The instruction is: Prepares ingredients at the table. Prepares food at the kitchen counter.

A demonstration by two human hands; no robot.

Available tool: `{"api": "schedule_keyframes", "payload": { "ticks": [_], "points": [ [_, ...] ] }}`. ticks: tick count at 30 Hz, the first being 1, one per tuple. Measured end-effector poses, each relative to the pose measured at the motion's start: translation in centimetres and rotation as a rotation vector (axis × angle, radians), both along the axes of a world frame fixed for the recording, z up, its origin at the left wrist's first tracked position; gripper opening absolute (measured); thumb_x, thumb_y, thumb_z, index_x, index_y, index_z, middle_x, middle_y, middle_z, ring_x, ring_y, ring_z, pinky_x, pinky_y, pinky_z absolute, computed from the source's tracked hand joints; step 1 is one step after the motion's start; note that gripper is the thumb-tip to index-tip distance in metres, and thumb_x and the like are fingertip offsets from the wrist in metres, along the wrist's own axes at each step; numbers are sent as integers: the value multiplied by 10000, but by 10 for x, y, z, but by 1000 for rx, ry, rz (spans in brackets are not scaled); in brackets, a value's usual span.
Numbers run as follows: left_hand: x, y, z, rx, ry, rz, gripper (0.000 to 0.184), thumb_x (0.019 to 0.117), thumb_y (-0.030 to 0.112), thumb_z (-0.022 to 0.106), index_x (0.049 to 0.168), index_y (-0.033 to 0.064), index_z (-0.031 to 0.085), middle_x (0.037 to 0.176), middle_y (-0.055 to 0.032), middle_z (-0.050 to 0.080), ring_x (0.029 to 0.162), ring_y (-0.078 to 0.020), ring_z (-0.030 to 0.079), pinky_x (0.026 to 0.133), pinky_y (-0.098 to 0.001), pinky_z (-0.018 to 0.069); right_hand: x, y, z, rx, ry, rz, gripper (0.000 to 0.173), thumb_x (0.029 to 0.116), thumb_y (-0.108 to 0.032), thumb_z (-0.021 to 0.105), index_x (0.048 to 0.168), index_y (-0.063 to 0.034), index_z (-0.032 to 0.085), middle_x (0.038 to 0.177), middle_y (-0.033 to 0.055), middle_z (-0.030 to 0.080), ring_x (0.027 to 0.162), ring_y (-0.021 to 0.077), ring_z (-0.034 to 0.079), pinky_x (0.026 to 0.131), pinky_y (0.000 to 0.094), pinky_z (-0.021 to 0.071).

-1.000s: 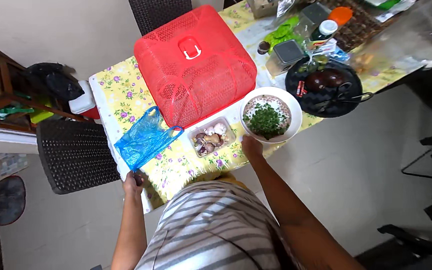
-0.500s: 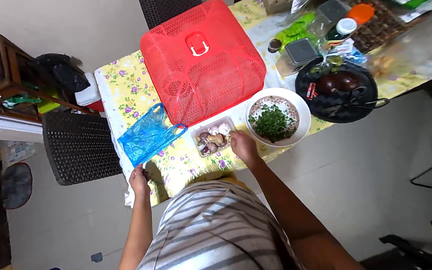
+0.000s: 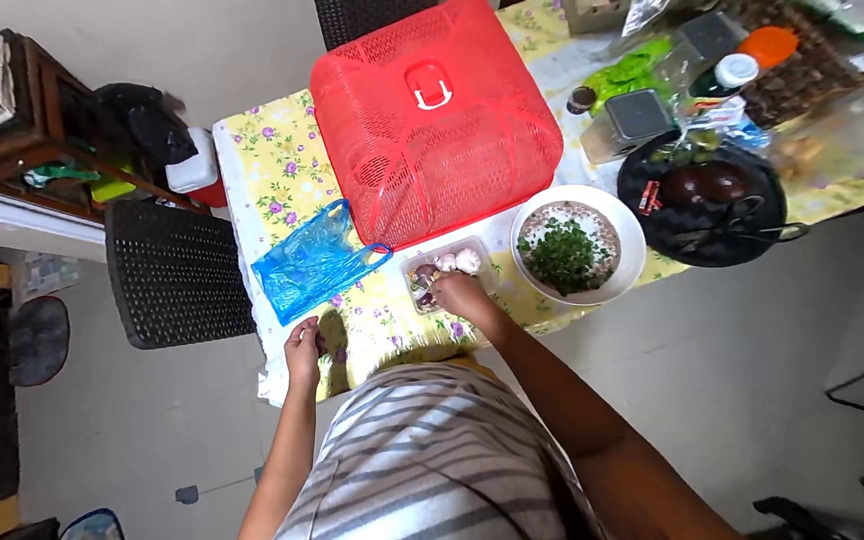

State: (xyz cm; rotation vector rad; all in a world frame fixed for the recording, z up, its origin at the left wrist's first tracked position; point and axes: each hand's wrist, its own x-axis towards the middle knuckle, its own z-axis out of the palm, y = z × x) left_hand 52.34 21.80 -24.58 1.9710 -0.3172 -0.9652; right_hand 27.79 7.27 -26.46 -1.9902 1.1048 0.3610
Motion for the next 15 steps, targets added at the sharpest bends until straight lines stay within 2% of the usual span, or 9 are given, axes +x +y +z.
{"api": "schedule_keyframes", "payload": {
  "ticks": [3,5,6,8,9,12,13,15],
  "points": [
    [-4,-5,12,-4,94,-27,244,1078,70,414,1182,-75,581,827,-18,588,557,-32,517,525,-174,470,-15,-6,3,64,-220,-233,218,1028,-38,555,1129,100,689,1156,295,683,1127,444,650,1009,603,466],
    [-10,-11,18,-23,194,-55,211,1075,60,412,1149,-55,572,804,-7,596,550,-28,538,517,-171,489,-20,-7,10,155,-305,-369,209,1032,-25,549,1120,127,661,1094,286,683,1031,379,666,962,526,496],
    [-13,-14,21,-33,245,-80,194,1075,62,421,1134,-42,574,759,9,590,538,-27,539,511,-173,493,-21,-6,11,203,-334,-430,199,1035,-36,552,1112,119,651,1043,248,689,927,301,658,878,460,516],
    [-22,-22,28,-56,345,-167,170,1077,65,436,1106,-24,577,700,26,589,526,-19,550,502,-165,498,-19,-1,15,314,-391,-542,179,1047,-78,557,1107,76,626,925,127,672,676,96,515,632,278,438],
    [-27,-25,32,-61,384,-222,163,1076,59,438,1081,-24,579,692,28,597,530,-17,555,511,-162,502,-17,2,17,379,-427,-595,172,1045,-86,563,1110,65,614,889,93,663,614,46,470,576,232,402],
    [-43,-37,43,-40,438,-344,177,1076,52,441,1035,-32,591,719,20,597,559,-20,570,542,-164,523,-10,10,19,512,-572,-721,97,1038,-49,552,1055,45,573,756,18,551,541,30,488,532,186,445],
    [-47,-40,45,-28,449,-360,181,1079,56,437,1023,-28,588,726,17,590,563,-23,568,548,-166,524,-7,12,20,549,-620,-766,81,1046,-42,524,1046,30,561,753,7,551,545,36,506,537,187,459],
    [-52,-43,44,-10,456,-364,182,1079,62,443,1010,-29,586,732,9,584,559,-29,559,542,-168,516,-6,14,17,645,-740,-872,108,1050,-38,424,1049,-25,532,788,11,629,540,36,534,515,182,456]
  ]
}}
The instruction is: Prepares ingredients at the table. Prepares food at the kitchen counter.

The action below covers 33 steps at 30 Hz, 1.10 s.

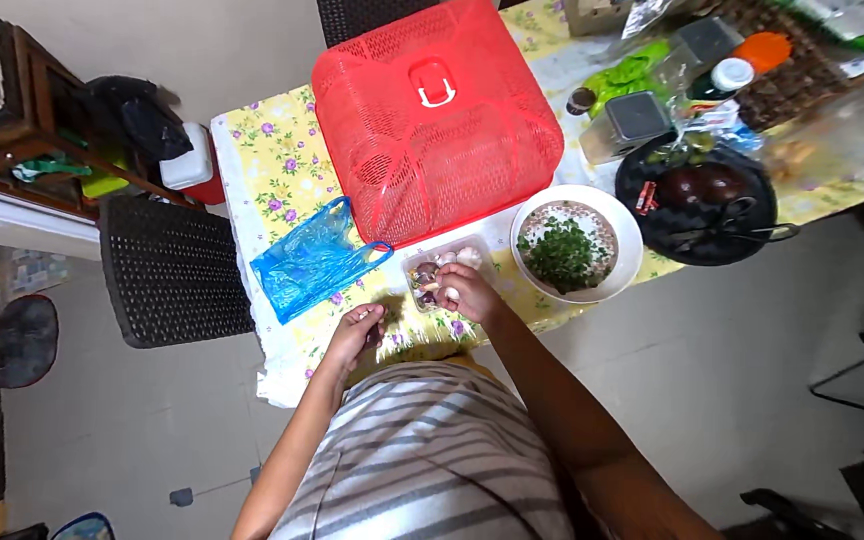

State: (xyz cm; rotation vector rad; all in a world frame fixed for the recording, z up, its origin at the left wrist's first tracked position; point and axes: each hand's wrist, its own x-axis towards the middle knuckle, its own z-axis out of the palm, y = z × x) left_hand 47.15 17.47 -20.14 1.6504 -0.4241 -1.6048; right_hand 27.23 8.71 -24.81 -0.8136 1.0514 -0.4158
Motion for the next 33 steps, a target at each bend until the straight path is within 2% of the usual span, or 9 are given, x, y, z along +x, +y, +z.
{"api": "schedule_keyframes", "payload": {
  "ticks": [5,9,11,13,20,25,29,31,33],
  "points": [
    [4,7,-9,62,-55,2,151,1068,61,477,1068,-45,584,699,9,574,529,-31,546,520,-171,504,-11,-4,-14,60,-257,13,272,962,-103,248,965,-155,515,898,-6,722,541,30,575,464,163,428],
    [8,15,-15,106,-88,-12,151,1064,64,493,1102,-52,582,714,5,567,531,-34,540,517,-173,498,-2,-9,-10,-168,142,260,185,1072,-150,516,1048,-1,623,753,-5,580,528,23,485,484,172,408],
    [8,18,-15,109,-101,-28,144,1062,65,499,1091,-45,588,700,16,564,526,-26,537,511,-167,491,7,-13,-12,-414,454,506,264,1021,-191,646,1044,62,718,942,181,682,833,246,626,806,411,504],
    [7,19,-14,115,-108,-39,137,1060,67,505,1074,-39,590,693,22,559,524,-22,535,509,-162,487,20,-13,-11,-519,658,743,309,997,-220,672,1074,70,744,1180,296,679,1193,453,604,1076,626,391],
    [10,24,-14,97,-132,-57,135,1056,64,512,1074,-40,595,701,19,569,532,-23,539,518,-168,489,69,3,17,-368,1054,1065,287,1031,-77,517,1204,112,645,1287,316,616,1213,502,589,921,684,468],
    [14,26,-14,94,-128,-28,140,1059,62,507,1080,-45,595,696,14,565,528,-29,540,515,-170,492,49,-18,1,-446,895,1046,302,1006,-173,598,1173,63,686,1246,310,640,1214,503,577,977,707,401],
    [14,21,-8,84,-117,-19,129,1060,61,502,1071,-36,586,689,22,561,520,-20,533,509,-166,489,14,-31,-9,-368,493,656,249,1040,-143,600,1117,69,704,980,216,684,846,276,629,815,454,507],
    [10,13,-4,58,-126,-56,107,1046,51,528,1068,-36,587,670,26,566,512,-17,533,510,-167,490,4,-28,-1,-209,332,443,218,1047,-134,584,1130,39,686,745,31,566,540,41,429,514,207,373],
    [2,2,0,14,-137,-128,121,1030,42,557,1089,-53,604,702,18,588,529,-12,537,522,-163,488,0,-25,5,-58,170,245,179,1045,-88,564,1128,37,662,697,-34,522,485,-16,391,455,142,329]
  ]
}}
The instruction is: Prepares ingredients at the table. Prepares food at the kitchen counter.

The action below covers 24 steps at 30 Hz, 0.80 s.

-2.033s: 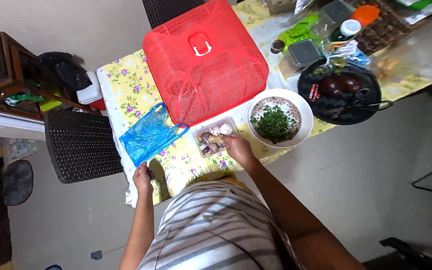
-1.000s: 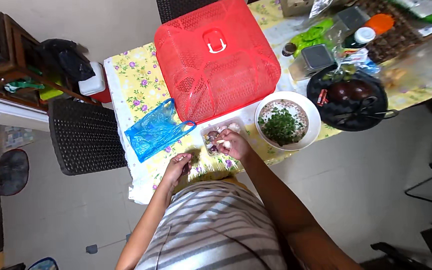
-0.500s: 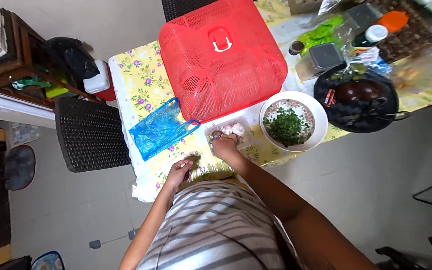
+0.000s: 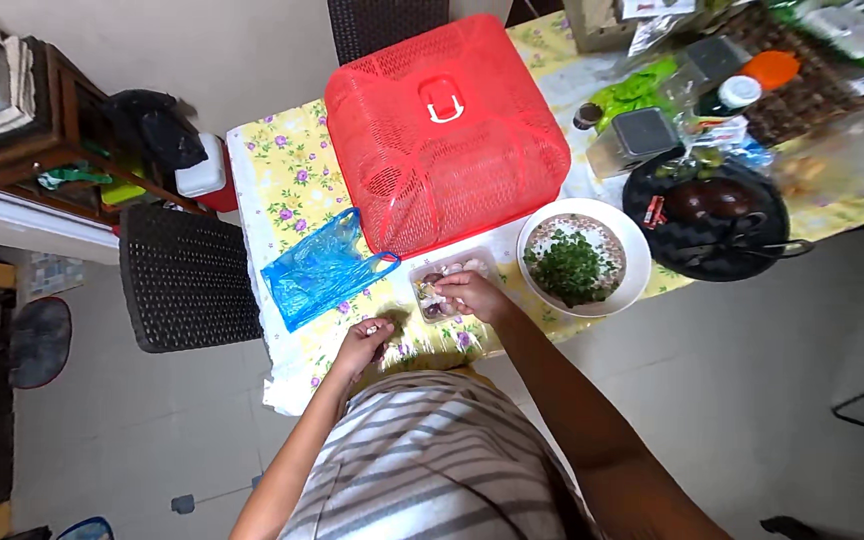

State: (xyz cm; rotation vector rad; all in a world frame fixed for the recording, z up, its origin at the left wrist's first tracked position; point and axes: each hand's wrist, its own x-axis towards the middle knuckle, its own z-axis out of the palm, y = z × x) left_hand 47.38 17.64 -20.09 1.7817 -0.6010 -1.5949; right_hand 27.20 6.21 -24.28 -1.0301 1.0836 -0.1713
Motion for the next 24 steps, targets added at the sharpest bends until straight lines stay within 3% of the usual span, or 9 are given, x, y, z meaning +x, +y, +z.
{"api": "schedule_keyframes", "payload": {
  "ticks": [2,4,8,10,13,20,24],
  "points": [
    [-10,-15,5,-46,-15,-77,180,1022,48,579,1151,-70,623,775,-7,616,563,-12,532,537,-162,474,2,5,2,62,-102,-146,146,1043,-67,556,1094,24,657,680,-54,529,487,-25,412,452,130,344],
    [-23,-29,11,-88,-31,-101,214,1017,55,593,1179,-79,633,765,-7,607,570,-13,530,545,-166,473,6,11,7,81,-174,-237,152,1046,-61,535,1093,23,652,684,-57,540,496,-28,426,461,128,358],
    [-48,-48,13,-208,-36,-34,107,994,20,605,1022,-76,642,660,19,582,532,-8,531,539,-170,485,14,17,37,149,-238,-391,143,1047,-28,504,1032,31,633,692,-43,530,506,-24,441,473,122,381],
    [-56,-53,14,-246,-60,-18,74,980,8,621,964,-63,635,658,19,586,534,-7,537,539,-169,486,14,18,47,192,-274,-451,174,1049,-19,484,935,2,614,676,-40,532,488,-21,448,455,119,388],
    [-65,-56,15,-302,-109,-29,66,961,-15,630,918,-63,646,686,11,599,566,-9,546,560,-171,489,9,18,49,249,-291,-512,177,1061,-29,460,941,-7,587,698,-27,534,486,-11,450,449,121,393],
    [-66,-63,8,-275,-264,-213,112,968,39,647,951,-69,672,742,-28,615,631,-32,555,626,-202,494,-7,20,34,-41,-155,-375,124,1034,-19,535,1014,50,637,698,-49,507,533,-36,414,502,125,354],
    [-60,-60,-8,-265,-270,-256,136,973,58,662,1020,-69,665,814,-77,634,674,-79,577,670,-245,515,-7,19,19,-154,-49,-296,164,1039,-73,572,1096,66,638,787,12,554,615,13,454,582,183,397]
  ]
}}
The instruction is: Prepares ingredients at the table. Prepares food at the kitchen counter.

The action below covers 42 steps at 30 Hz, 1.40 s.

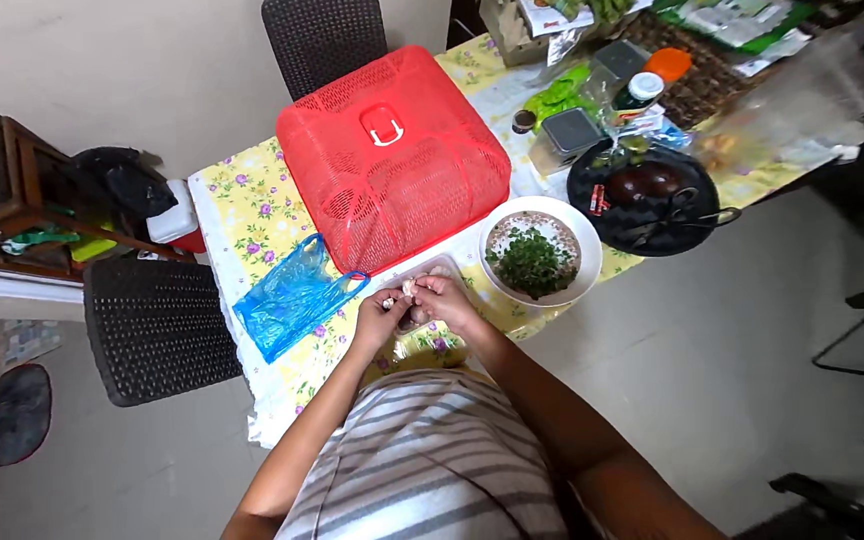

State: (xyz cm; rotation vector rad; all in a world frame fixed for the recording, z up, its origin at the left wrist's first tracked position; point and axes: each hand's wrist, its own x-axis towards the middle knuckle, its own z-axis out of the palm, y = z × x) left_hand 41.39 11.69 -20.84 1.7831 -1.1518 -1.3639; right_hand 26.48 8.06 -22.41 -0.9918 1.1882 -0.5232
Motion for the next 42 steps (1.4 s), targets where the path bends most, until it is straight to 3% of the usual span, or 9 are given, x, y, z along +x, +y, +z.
{"api": "schedule_keyframes", "payload": {
  "ticks": [6,12,18,22,29,32,34,37,42],
  "points": [
    [10,3,-13,-109,-17,-36,224,960,77,690,1131,-66,667,930,-96,667,730,-81,595,698,-256,519,7,-5,-5,-110,100,182,177,1030,-26,562,1076,104,673,984,184,676,859,172,619,828,350,517],
    [23,-2,-10,-150,-134,-212,209,941,45,702,1117,-68,691,1004,-158,698,842,-160,652,806,-329,544,8,-3,-14,-58,59,124,138,1010,-48,610,1012,71,680,859,77,648,682,50,526,653,235,461],
    [23,-5,-15,-244,-279,-223,163,933,63,719,1037,-62,710,998,-194,701,881,-258,673,835,-420,543,11,-1,-14,-26,35,-35,134,994,-49,645,1051,69,672,880,97,682,704,87,589,658,257,497],
    [27,-8,-17,-157,-308,-273,175,947,91,709,1051,-50,714,1011,-194,704,877,-269,674,844,-450,540,-2,-9,-14,-11,-32,-148,192,1060,-98,518,1082,43,648,794,24,640,502,1,416,471,172,358],
    [14,-14,-14,319,-549,-527,424,1030,181,591,1414,4,580,1284,-239,654,1198,-386,626,1077,-536,440,-23,-11,-31,139,-150,-280,290,1044,-73,342,1111,-23,619,847,22,681,503,33,481,455,189,390],
    [10,-15,-15,347,-588,-533,425,1036,190,574,1425,18,577,1282,-242,655,1197,-392,626,1070,-542,440,-19,-8,-42,93,-86,-250,208,1086,-139,476,1036,-1,623,799,19,637,513,31,492,470,188,425],
    [10,-14,-16,318,-586,-511,382,1037,202,574,1369,22,631,1256,-240,668,1178,-390,637,1058,-546,448,-14,-8,-44,-12,152,-129,242,1080,-166,530,1042,41,649,820,64,607,604,80,513,570,235,452],
    [12,-15,-22,308,-621,-518,362,1040,228,572,1337,40,658,1249,-222,671,1178,-382,637,1047,-554,455,-16,-12,-41,-195,522,277,286,1065,-161,540,1197,17,720,1220,226,699,1173,368,656,1037,562,475],
    [15,-18,-25,317,-670,-548,371,1042,227,565,1368,69,644,1286,-200,665,1213,-371,629,1058,-553,455,1,-10,-18,-143,911,694,353,1071,-206,526,1364,-23,601,1278,260,654,1226,451,611,990,628,470]
  ]
}}
